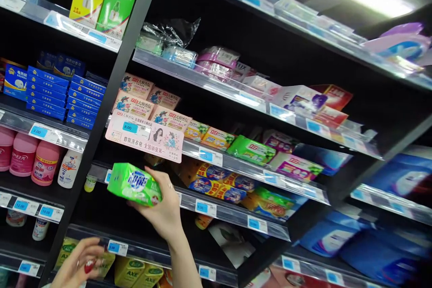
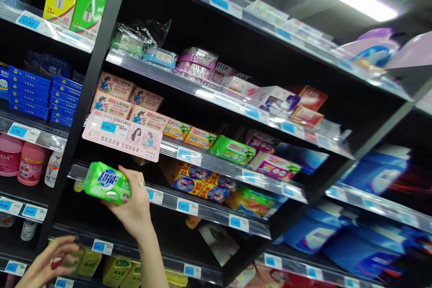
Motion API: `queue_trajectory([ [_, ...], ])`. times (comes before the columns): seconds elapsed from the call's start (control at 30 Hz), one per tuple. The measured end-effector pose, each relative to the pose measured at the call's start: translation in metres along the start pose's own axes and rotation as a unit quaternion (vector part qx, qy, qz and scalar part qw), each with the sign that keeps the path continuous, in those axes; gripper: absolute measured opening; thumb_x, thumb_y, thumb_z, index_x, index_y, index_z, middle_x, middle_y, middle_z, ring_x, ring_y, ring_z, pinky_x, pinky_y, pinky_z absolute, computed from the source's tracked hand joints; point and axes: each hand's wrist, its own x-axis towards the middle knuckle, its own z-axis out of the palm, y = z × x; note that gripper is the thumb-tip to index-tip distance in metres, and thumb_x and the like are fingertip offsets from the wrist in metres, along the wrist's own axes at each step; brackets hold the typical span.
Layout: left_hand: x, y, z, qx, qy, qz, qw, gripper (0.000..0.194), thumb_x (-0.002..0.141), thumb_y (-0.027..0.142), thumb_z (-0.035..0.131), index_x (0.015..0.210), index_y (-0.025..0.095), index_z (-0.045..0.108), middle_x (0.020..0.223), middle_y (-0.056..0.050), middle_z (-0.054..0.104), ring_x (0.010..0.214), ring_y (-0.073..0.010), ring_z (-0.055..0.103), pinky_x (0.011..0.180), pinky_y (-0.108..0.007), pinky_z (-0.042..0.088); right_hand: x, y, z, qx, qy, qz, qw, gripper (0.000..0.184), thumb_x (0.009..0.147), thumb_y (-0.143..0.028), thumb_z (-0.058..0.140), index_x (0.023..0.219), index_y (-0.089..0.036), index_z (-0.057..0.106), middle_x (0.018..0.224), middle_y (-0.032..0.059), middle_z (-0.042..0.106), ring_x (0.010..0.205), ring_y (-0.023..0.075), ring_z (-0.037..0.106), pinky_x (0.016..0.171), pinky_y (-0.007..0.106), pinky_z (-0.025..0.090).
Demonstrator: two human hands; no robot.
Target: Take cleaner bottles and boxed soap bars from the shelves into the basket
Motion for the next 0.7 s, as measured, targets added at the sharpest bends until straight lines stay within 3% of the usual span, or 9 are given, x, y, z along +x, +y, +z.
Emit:
queue_trajectory([
  [0.03,-0.003,0.018,0.008,-0.034,0.017,0.016,0.999,0.060,0.065,0.068,0.074,0.112,0.031,0.070,0.119,-0.009,0.071,0.111,-0.0324,0.064,0.096,-0.047,0.051,-0.012,-0.012,-0.004,0.003,-0.016,-0.008,1.000,0.076,0.061,-0.027,0.087,0.129,-0.023,0.054,0.113,0.0092,0.063,0.101,0.0267,0.064,0.085,0.038,0.056],
  [0.13,-0.019,0.067,0.034,-0.087,-0.020,0.106,0.990,0.080,0.062,0.073,0.074,0.127,0.028,0.061,0.132,-0.012,0.062,0.118,-0.0356,0.058,0.093,-0.046,0.052,-0.044,-0.049,-0.015,0.026,-0.066,0.005,0.997,0.076,0.062,-0.015,0.083,0.129,-0.025,0.049,0.110,0.0075,0.062,0.099,0.0244,0.062,0.081,0.034,0.056],
  [0.2,-0.029,0.086,0.046,-0.084,-0.035,0.108,0.990,0.081,0.058,0.068,0.080,0.126,0.028,0.061,0.130,-0.010,0.063,0.118,-0.0345,0.058,0.093,-0.040,0.051,-0.060,-0.067,-0.017,0.042,-0.090,0.019,0.995,0.075,0.062,-0.007,0.079,0.128,-0.025,0.048,0.109,0.0072,0.061,0.098,0.0235,0.061,0.080,0.032,0.056],
  [0.3,-0.041,0.089,0.056,-0.065,-0.004,0.056,0.996,0.068,0.057,0.050,0.088,0.115,0.023,0.064,0.116,-0.008,0.070,0.109,-0.0317,0.063,0.087,-0.033,0.051,-0.083,-0.081,-0.015,0.069,-0.111,0.042,0.991,0.074,0.068,-0.007,0.077,0.131,-0.026,0.045,0.112,0.0080,0.061,0.103,0.0246,0.058,0.086,0.035,0.055],
  [0.37,-0.048,0.079,0.057,-0.070,0.057,0.011,0.996,0.058,0.058,0.038,0.086,0.108,0.019,0.066,0.105,-0.007,0.073,0.099,-0.0289,0.067,0.080,-0.031,0.052,-0.101,-0.082,-0.014,0.127,-0.119,0.110,0.979,0.075,0.070,-0.026,0.083,0.134,-0.027,0.045,0.123,0.0099,0.058,0.115,0.0282,0.055,0.096,0.041,0.051],
  [0.43,-0.054,0.065,0.055,-0.099,0.114,-0.027,0.988,0.051,0.058,0.032,0.082,0.104,0.018,0.067,0.094,-0.005,0.074,0.087,-0.0256,0.069,0.074,-0.030,0.052,-0.123,-0.081,-0.014,0.238,-0.113,0.224,0.938,0.086,0.068,-0.059,0.080,0.139,-0.027,0.043,0.139,0.0128,0.049,0.127,0.0329,0.049,0.104,0.046,0.046],
  [0.5,-0.060,0.052,0.054,-0.128,0.141,-0.048,0.981,0.049,0.059,0.029,0.077,0.105,0.017,0.066,0.087,-0.003,0.074,0.079,-0.0235,0.069,0.071,-0.031,0.052,-0.145,-0.082,-0.014,0.361,-0.099,0.344,0.861,0.098,0.067,-0.080,0.066,0.143,-0.025,0.038,0.148,0.0151,0.042,0.131,0.0353,0.048,0.104,0.046,0.046],
  [0.6,-0.068,0.042,0.053,-0.123,0.122,-0.049,0.984,0.056,0.059,0.029,0.075,0.112,0.018,0.066,0.089,-0.004,0.075,0.084,-0.0248,0.068,0.071,-0.030,0.051,-0.171,-0.091,-0.012,0.482,-0.071,0.459,0.743,0.092,0.071,-0.078,0.063,0.142,-0.024,0.039,0.143,0.0154,0.050,0.124,0.0335,0.056,0.097,0.042,0.052],
  [0.7,-0.073,0.039,0.055,-0.091,0.080,-0.055,0.991,0.059,0.059,0.032,0.078,0.115,0.019,0.066,0.098,-0.006,0.075,0.096,-0.0273,0.067,0.075,-0.029,0.050,-0.185,-0.100,-0.008,0.509,-0.029,0.507,0.695,0.076,0.076,-0.063,0.070,0.136,-0.024,0.046,0.131,0.0129,0.062,0.117,0.0312,0.062,0.095,0.041,0.053],
])
